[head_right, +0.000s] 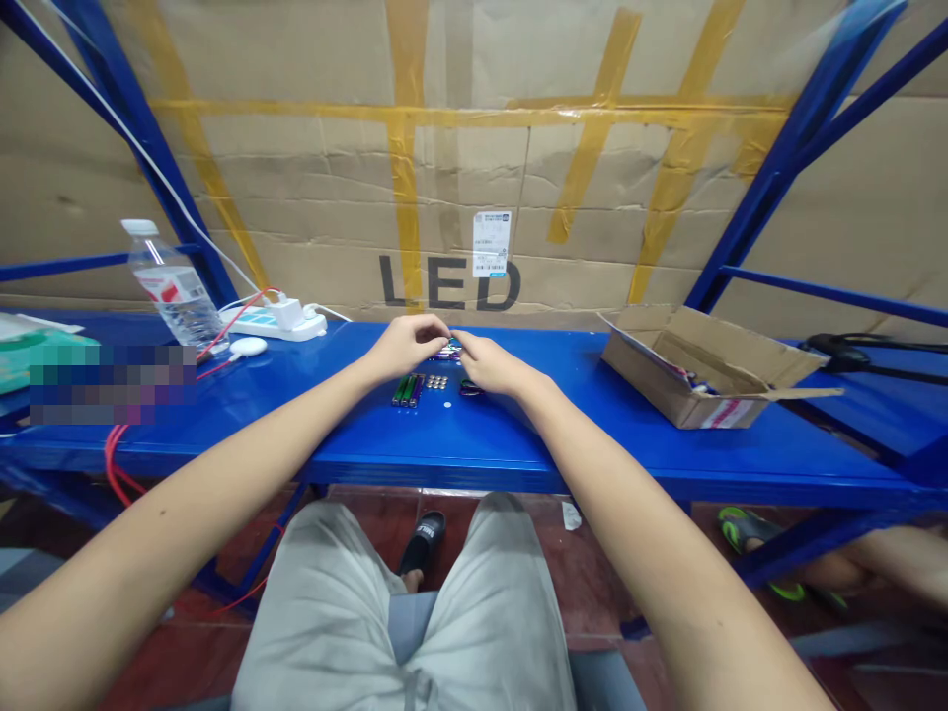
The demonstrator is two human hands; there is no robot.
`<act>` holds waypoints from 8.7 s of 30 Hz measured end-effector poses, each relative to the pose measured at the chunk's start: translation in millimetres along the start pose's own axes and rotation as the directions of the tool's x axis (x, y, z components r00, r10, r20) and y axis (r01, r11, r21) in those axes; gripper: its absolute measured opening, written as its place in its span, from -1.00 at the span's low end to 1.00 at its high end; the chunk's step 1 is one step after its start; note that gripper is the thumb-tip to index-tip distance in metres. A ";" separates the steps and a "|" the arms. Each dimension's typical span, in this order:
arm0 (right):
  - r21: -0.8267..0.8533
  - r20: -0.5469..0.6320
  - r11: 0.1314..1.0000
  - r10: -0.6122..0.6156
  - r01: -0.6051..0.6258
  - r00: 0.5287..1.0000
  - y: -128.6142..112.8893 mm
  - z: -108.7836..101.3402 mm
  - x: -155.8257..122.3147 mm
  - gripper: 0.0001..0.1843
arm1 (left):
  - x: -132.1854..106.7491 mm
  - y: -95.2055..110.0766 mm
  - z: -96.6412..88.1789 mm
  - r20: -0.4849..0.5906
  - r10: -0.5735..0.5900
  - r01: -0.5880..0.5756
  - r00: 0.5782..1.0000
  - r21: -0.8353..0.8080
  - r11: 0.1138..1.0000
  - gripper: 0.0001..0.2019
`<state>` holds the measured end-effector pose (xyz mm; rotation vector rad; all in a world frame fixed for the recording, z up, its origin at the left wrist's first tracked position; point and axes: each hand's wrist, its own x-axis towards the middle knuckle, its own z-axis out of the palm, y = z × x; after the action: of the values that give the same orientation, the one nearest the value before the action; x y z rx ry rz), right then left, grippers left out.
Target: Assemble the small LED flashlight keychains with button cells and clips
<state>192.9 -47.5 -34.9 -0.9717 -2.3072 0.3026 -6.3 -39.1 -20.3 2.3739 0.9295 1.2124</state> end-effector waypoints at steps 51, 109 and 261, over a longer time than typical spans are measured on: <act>-0.391 0.041 0.823 0.464 -0.413 0.885 25.9 -12.2 -2.3 -0.77 | -1.5 -31.1 -57.7 0.505 -0.486 0.425 0.714 0.239 0.873 -0.86; -0.233 0.110 0.908 0.380 -0.348 0.918 5.7 -10.1 0.6 -0.84 | 5.9 -41.7 -17.1 0.216 -0.196 0.128 0.956 0.293 0.948 -0.90; 0.268 -0.043 0.955 0.146 -0.130 0.988 24.5 15.4 14.7 -0.96 | 5.2 -33.9 -29.4 0.338 -0.159 0.012 0.928 0.400 0.916 -0.64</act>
<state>189.4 -19.4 -50.9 -0.9915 -2.0803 0.6134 -41.5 -11.0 -18.0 2.6961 1.2209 0.5498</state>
